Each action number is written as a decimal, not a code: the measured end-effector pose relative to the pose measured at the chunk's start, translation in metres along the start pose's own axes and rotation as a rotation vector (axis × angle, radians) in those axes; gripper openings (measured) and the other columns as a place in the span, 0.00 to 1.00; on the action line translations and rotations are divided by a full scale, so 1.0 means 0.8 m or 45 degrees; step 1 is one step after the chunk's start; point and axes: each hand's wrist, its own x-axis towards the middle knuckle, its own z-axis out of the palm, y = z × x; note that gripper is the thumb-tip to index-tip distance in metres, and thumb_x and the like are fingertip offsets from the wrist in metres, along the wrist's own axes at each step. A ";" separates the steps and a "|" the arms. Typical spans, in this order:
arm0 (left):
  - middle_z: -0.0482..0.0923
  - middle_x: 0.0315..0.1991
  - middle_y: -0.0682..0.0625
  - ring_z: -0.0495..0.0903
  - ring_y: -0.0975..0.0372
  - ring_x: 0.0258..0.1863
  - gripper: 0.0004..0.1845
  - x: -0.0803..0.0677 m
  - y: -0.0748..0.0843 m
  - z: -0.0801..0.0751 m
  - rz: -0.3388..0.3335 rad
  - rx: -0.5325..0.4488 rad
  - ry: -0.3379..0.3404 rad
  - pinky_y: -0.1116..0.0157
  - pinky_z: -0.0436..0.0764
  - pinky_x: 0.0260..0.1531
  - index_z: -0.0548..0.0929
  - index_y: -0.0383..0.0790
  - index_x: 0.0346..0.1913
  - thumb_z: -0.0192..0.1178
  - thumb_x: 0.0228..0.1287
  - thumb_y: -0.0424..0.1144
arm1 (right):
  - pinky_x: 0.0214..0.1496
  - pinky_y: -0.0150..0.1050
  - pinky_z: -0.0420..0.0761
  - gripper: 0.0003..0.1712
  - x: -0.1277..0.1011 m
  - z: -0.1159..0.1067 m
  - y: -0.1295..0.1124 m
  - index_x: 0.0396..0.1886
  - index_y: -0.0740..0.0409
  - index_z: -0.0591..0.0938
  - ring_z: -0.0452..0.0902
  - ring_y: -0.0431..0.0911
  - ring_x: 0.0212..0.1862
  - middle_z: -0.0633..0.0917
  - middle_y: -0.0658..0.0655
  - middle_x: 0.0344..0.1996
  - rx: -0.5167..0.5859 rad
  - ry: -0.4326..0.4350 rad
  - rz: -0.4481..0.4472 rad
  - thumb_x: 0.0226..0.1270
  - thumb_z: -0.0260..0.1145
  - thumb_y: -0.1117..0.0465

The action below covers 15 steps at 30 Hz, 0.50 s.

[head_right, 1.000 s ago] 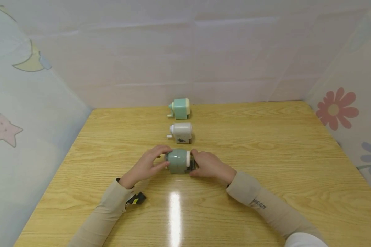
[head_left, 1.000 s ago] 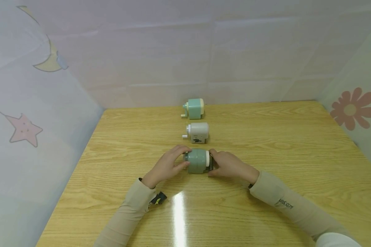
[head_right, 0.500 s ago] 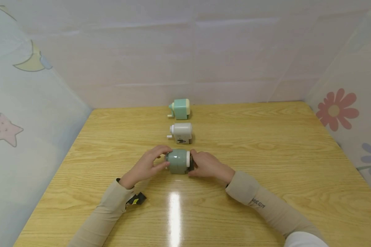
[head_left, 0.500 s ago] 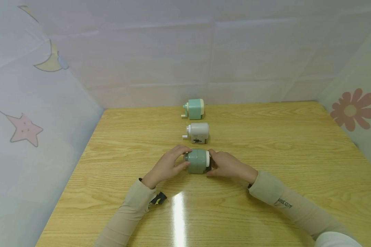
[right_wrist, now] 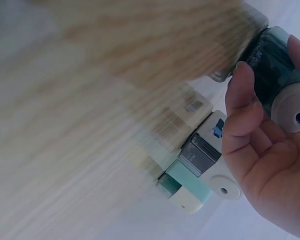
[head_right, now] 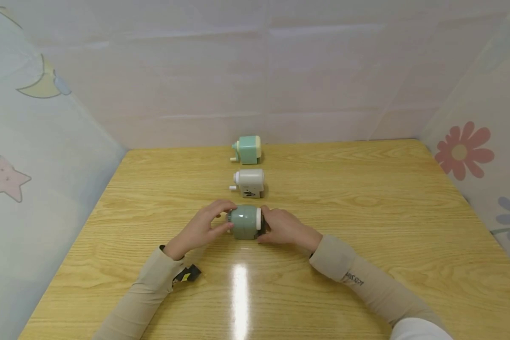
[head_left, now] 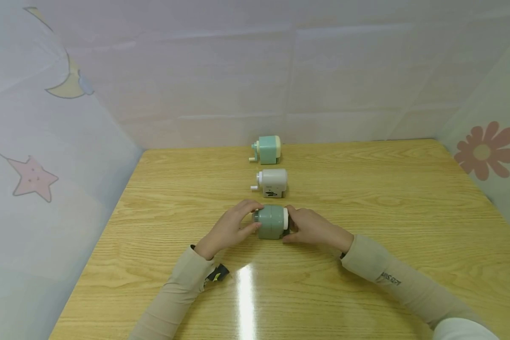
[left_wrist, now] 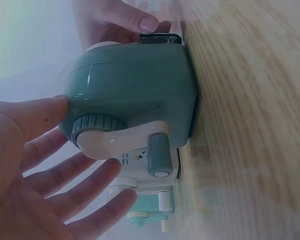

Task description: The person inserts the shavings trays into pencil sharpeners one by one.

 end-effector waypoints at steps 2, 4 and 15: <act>0.72 0.54 0.48 0.73 0.58 0.51 0.20 0.000 0.000 0.000 0.003 -0.001 0.001 0.62 0.75 0.49 0.71 0.38 0.56 0.58 0.62 0.39 | 0.24 0.31 0.70 0.35 0.001 0.000 0.001 0.49 0.65 0.69 0.69 0.38 0.25 0.75 0.49 0.24 0.009 -0.001 -0.004 0.47 0.74 0.51; 0.71 0.54 0.48 0.73 0.58 0.51 0.20 0.000 0.000 0.000 0.006 -0.005 0.003 0.62 0.75 0.48 0.71 0.38 0.56 0.58 0.62 0.38 | 0.25 0.31 0.70 0.35 0.001 -0.001 0.003 0.49 0.64 0.69 0.69 0.38 0.25 0.75 0.49 0.24 0.020 -0.003 -0.015 0.47 0.74 0.51; 0.71 0.54 0.48 0.73 0.58 0.51 0.20 0.000 -0.001 0.000 0.007 -0.023 -0.004 0.62 0.75 0.48 0.71 0.38 0.56 0.59 0.62 0.38 | 0.24 0.30 0.71 0.36 0.004 -0.003 0.011 0.53 0.65 0.68 0.69 0.36 0.24 0.77 0.49 0.25 0.126 -0.041 -0.096 0.48 0.73 0.53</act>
